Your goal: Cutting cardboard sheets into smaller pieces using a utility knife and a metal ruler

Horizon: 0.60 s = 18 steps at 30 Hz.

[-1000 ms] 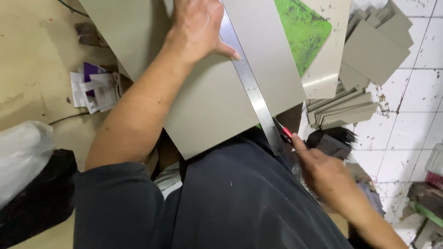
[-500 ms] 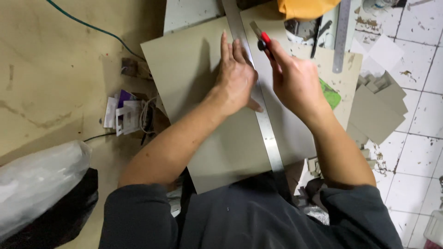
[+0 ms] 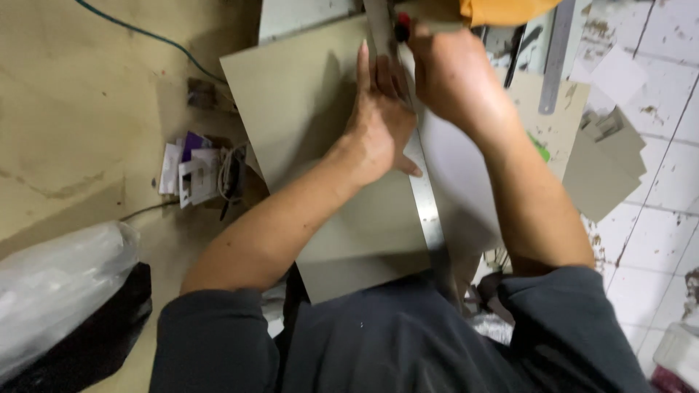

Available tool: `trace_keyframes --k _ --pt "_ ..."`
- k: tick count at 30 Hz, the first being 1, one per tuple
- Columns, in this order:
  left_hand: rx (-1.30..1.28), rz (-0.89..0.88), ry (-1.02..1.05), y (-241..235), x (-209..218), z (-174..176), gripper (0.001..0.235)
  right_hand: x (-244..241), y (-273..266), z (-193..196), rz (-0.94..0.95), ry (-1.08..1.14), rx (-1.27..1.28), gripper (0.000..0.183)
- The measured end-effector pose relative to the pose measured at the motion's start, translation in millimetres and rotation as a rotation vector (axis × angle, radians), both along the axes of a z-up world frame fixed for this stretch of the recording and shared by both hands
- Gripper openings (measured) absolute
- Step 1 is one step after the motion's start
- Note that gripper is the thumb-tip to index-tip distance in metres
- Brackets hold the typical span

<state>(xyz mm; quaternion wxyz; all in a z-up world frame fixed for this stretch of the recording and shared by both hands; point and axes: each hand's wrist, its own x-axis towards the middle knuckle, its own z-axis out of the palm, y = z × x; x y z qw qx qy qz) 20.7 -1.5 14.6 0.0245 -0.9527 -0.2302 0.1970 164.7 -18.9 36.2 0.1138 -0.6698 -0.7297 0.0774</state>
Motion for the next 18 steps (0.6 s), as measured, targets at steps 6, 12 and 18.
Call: trace_keyframes --k 6,12,18 --pt "0.012 -0.019 -0.070 -1 -5 -5 0.150 -31 -84 40 -0.049 0.078 -0.160 0.060" --pt "0.199 -0.047 -0.091 -4 -9 -14 0.134 -50 -233 34 -0.193 0.183 -0.389 0.071" --pt "0.097 -0.045 -0.182 0 -12 -33 0.105 -74 -339 48 -0.254 0.208 -0.564 0.091"
